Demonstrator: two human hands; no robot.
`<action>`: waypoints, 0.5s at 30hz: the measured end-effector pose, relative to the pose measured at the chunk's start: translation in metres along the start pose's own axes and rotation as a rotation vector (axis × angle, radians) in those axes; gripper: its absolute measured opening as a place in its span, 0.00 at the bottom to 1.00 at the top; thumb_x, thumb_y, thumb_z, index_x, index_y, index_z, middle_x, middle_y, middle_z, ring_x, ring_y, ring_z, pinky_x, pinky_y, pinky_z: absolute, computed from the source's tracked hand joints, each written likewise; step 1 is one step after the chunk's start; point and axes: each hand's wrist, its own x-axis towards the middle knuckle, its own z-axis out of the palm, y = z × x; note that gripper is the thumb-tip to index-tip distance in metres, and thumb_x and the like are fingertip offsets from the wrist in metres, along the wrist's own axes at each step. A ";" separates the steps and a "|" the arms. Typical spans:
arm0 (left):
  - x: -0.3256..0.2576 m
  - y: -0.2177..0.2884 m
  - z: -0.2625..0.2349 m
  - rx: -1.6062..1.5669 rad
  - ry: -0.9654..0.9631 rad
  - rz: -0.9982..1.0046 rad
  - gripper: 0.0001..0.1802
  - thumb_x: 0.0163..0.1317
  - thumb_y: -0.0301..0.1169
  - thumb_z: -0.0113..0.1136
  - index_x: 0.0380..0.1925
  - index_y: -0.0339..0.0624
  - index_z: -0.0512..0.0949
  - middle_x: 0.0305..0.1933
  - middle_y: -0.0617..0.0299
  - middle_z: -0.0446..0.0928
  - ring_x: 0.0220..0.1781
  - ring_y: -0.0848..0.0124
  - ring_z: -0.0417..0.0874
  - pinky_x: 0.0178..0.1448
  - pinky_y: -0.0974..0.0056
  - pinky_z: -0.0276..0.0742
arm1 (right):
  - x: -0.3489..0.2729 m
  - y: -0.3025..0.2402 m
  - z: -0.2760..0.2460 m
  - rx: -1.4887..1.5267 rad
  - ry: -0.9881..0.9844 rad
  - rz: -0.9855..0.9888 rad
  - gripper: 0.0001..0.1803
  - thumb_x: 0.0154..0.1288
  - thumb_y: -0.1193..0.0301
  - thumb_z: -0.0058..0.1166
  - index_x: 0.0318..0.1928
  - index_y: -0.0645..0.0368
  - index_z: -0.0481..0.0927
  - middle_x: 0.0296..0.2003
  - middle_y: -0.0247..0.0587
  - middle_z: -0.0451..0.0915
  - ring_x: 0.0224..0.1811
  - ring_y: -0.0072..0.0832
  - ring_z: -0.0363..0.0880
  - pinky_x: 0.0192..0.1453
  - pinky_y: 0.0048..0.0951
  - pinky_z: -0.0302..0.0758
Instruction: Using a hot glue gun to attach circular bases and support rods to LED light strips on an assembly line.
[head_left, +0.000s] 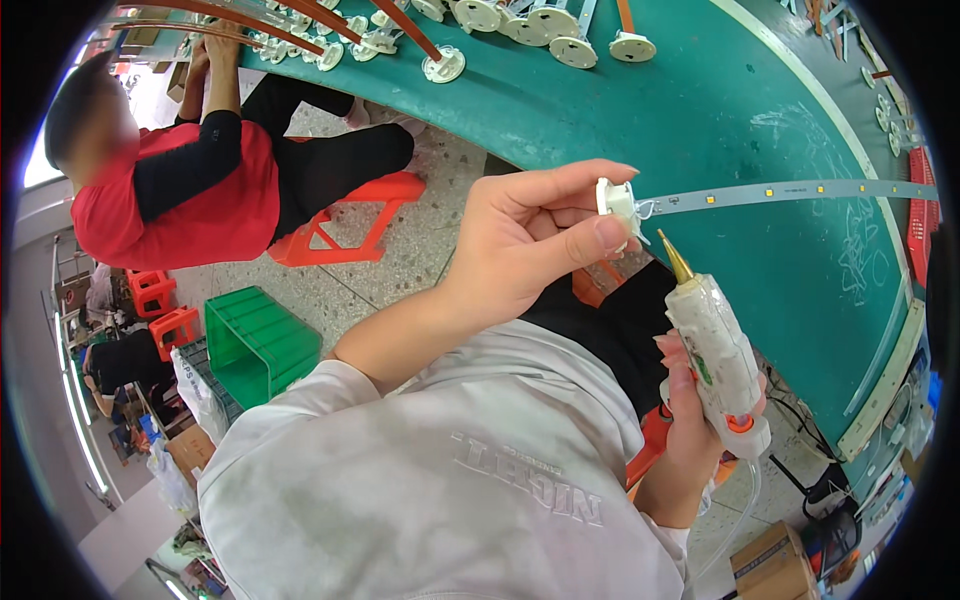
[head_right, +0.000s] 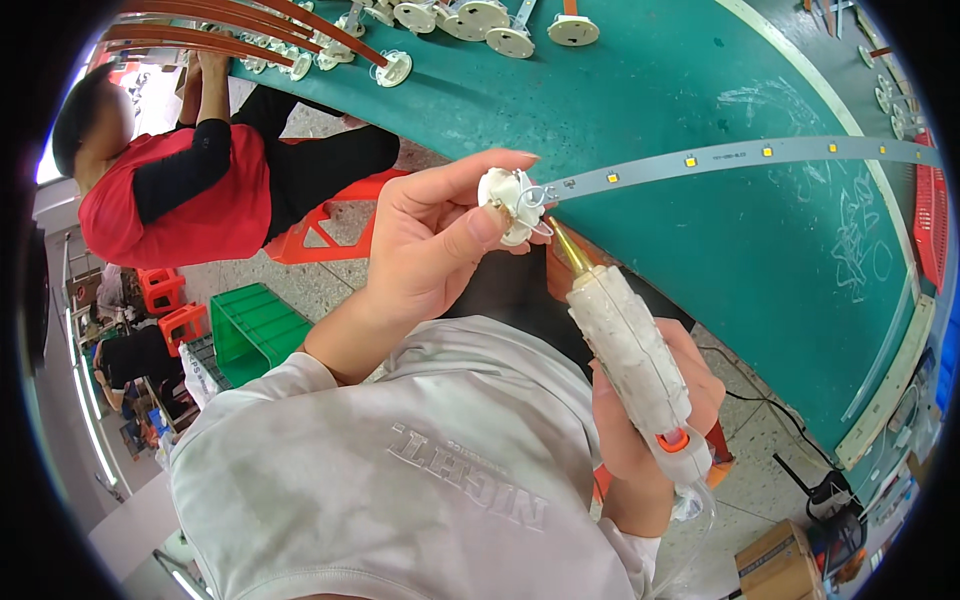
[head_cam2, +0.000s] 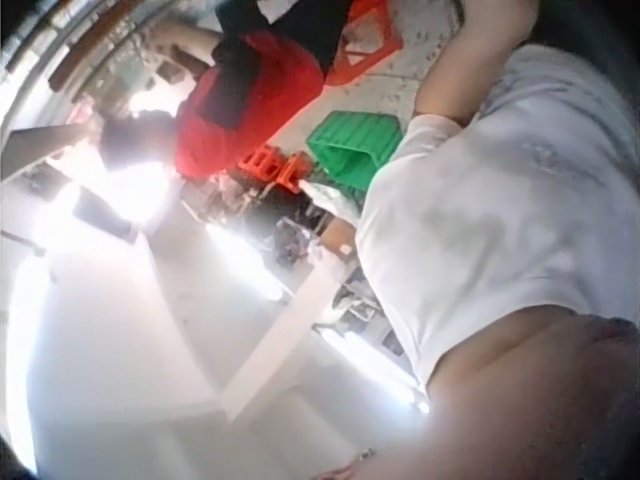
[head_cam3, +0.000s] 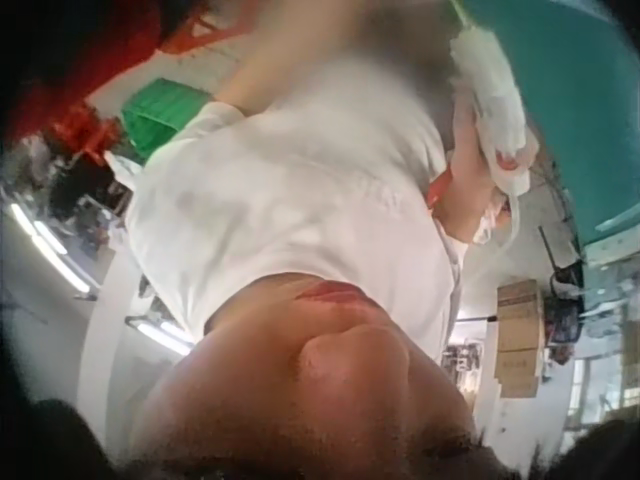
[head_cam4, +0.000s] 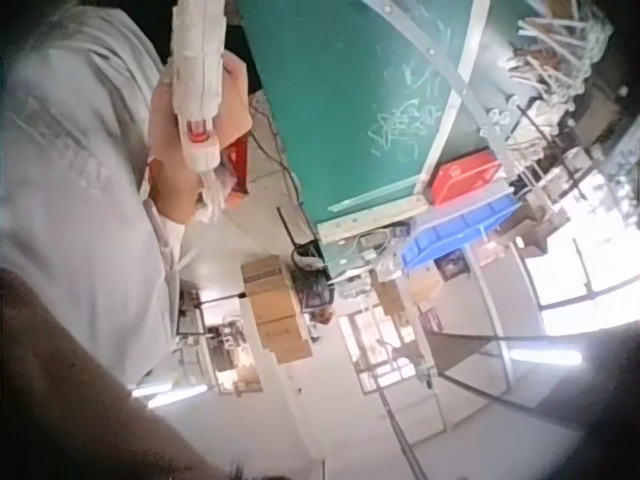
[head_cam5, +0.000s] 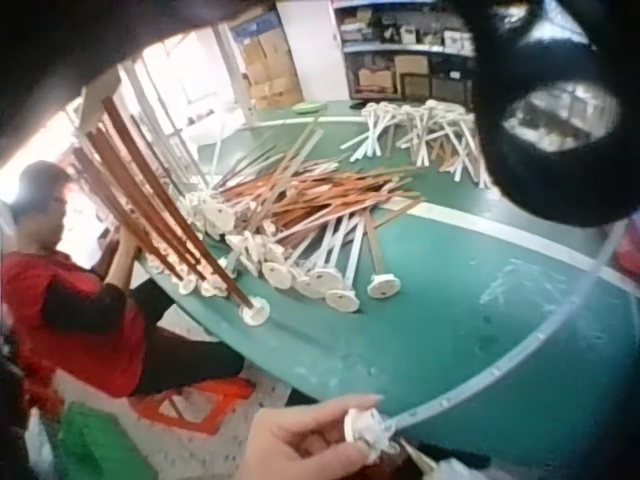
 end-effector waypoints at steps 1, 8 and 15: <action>-0.001 0.002 0.001 -0.006 -0.005 0.007 0.23 0.65 0.25 0.57 0.58 0.26 0.69 0.47 0.48 0.80 0.46 0.63 0.84 0.51 0.65 0.82 | 0.000 -0.001 0.000 -0.014 -0.013 -0.032 0.13 0.48 0.80 0.58 0.37 0.67 0.82 0.29 0.45 0.82 0.28 0.39 0.80 0.32 0.28 0.75; -0.008 0.012 0.003 0.003 -0.026 -0.021 0.24 0.63 0.23 0.58 0.58 0.25 0.69 0.48 0.47 0.79 0.48 0.63 0.83 0.53 0.63 0.80 | -0.003 -0.003 0.003 -0.018 -0.021 -0.079 0.12 0.48 0.78 0.57 0.36 0.66 0.82 0.28 0.45 0.82 0.27 0.39 0.79 0.30 0.29 0.74; -0.011 0.011 0.004 0.005 -0.052 -0.004 0.23 0.63 0.22 0.57 0.58 0.24 0.69 0.49 0.46 0.79 0.48 0.62 0.83 0.54 0.62 0.80 | -0.004 -0.009 0.004 0.090 0.019 0.004 0.10 0.51 0.75 0.57 0.36 0.67 0.82 0.27 0.43 0.83 0.27 0.36 0.78 0.30 0.29 0.73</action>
